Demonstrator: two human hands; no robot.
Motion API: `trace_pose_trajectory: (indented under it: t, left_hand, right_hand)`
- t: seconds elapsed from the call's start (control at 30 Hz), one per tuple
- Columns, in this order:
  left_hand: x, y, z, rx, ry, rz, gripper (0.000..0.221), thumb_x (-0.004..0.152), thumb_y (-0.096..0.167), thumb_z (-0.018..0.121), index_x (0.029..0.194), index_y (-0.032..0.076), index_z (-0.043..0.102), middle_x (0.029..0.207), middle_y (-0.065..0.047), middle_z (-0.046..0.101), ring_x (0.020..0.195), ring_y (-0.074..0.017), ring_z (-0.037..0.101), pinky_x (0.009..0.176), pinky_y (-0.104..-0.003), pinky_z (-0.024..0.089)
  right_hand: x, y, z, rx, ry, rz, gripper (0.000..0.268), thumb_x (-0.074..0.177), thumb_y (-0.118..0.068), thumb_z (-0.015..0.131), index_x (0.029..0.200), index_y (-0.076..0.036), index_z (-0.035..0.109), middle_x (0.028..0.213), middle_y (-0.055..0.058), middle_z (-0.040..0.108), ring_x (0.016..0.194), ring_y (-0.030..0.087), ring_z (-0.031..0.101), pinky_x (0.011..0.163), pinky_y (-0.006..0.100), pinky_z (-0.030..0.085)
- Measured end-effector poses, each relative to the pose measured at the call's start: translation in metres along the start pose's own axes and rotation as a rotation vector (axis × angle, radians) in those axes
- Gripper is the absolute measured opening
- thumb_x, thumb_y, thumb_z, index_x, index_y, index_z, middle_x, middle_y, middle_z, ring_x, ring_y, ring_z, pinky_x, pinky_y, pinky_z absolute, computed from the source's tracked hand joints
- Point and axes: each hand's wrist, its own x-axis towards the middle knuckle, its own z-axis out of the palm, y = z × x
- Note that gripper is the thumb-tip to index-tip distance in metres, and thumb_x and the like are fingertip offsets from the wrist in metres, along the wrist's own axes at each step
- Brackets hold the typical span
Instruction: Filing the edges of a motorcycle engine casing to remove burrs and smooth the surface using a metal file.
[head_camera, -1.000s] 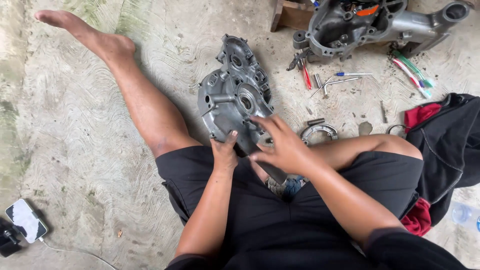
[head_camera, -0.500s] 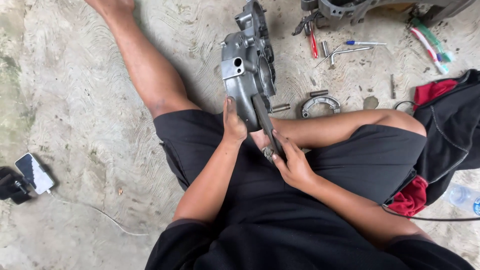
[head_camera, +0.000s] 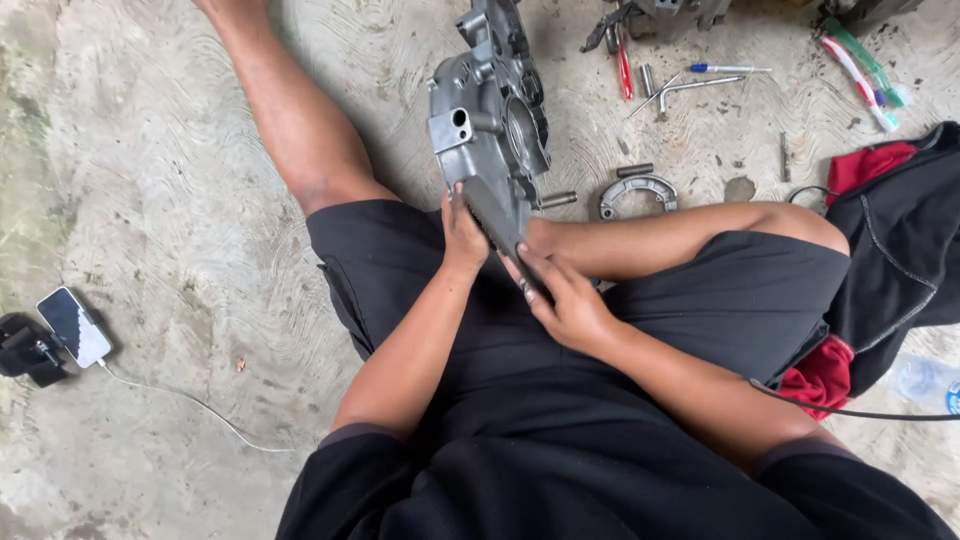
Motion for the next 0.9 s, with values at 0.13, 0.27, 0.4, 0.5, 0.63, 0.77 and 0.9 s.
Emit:
trace_pose_trajectory:
  t: [0.13,0.27,0.4,0.5,0.63,0.77,0.9]
  left_hand:
    - [0.006,0.027,0.003,-0.035,-0.032,-0.087,0.040,0.111,0.031,0.035,0.122,0.004,0.062,0.110,-0.014,0.070,0.111,-0.0218,0.062,0.114,-0.043,0.037]
    - [0.016,0.048,0.011,0.070,-0.102,-0.120,0.058,0.107,0.043,0.048,0.154,0.011,0.045,0.151,-0.013,0.050,0.146,-0.0286,0.037,0.124,-0.049,-0.008]
    - [0.039,0.111,0.028,-0.167,-0.065,-0.310,0.070,0.104,0.045,0.054,0.156,0.005,0.033,0.150,-0.020,0.045,0.140,-0.0333,0.043,0.121,-0.051,0.026]
    - [0.039,0.102,0.030,-0.019,-0.028,-0.325,0.058,0.106,0.047,0.051,0.142,0.002,0.043,0.131,-0.021,0.051,0.126,-0.0373,0.052,0.109,-0.052,0.039]
    - [0.022,0.049,0.063,0.100,0.280,-0.060,0.050,0.113,0.036,0.046,0.146,-0.001,0.051,0.146,-0.022,0.052,0.143,-0.0289,0.039,0.122,-0.042,0.020]
    - [0.028,0.060,0.013,0.005,-0.050,-0.212,0.048,0.110,0.043,0.046,0.139,0.007,0.057,0.128,-0.014,0.062,0.129,-0.0353,0.055,0.118,-0.051,0.032]
    - [0.018,0.087,0.006,-0.012,-0.139,-0.281,0.045,0.110,0.045,0.039,0.126,0.008,0.060,0.112,-0.011,0.065,0.110,-0.0264,0.062,0.105,-0.047,0.045]
  right_hand:
    - [0.013,-0.009,0.000,0.049,0.006,-0.047,0.057,0.099,-0.015,0.058,0.154,-0.010,0.043,0.133,0.025,0.062,0.110,0.045,0.066,0.085,0.054,0.058]
    - [0.021,-0.013,-0.014,0.097,0.039,0.122,0.064,0.098,-0.016,0.056,0.159,-0.017,0.034,0.105,0.025,0.071,0.085,0.044,0.073,0.073,0.054,0.060]
    - [0.038,-0.022,-0.023,0.112,0.031,0.186,0.059,0.099,-0.014,0.052,0.157,-0.018,0.037,0.082,0.017,0.072,0.072,0.035,0.072,0.063,0.048,0.059]
    - [0.065,-0.034,-0.033,0.031,0.027,0.174,0.059,0.100,-0.017,0.052,0.157,-0.016,0.037,0.111,0.030,0.069,0.097,0.049,0.068,0.080,0.059,0.056]
    - [0.078,-0.050,-0.041,-0.040,0.004,0.241,0.060,0.099,-0.023,0.052,0.156,-0.027,0.035,0.123,0.030,0.066,0.110,0.050,0.063,0.097,0.061,0.049]
    - [0.044,-0.052,-0.033,-0.073,-0.030,0.280,0.062,0.094,-0.024,0.059,0.154,-0.022,0.043,0.126,0.028,0.066,0.110,0.048,0.065,0.094,0.057,0.054]
    - [0.027,-0.049,-0.034,0.018,-0.065,0.228,0.060,0.099,-0.021,0.054,0.157,-0.020,0.040,0.123,0.031,0.066,0.106,0.048,0.067,0.086,0.056,0.058]
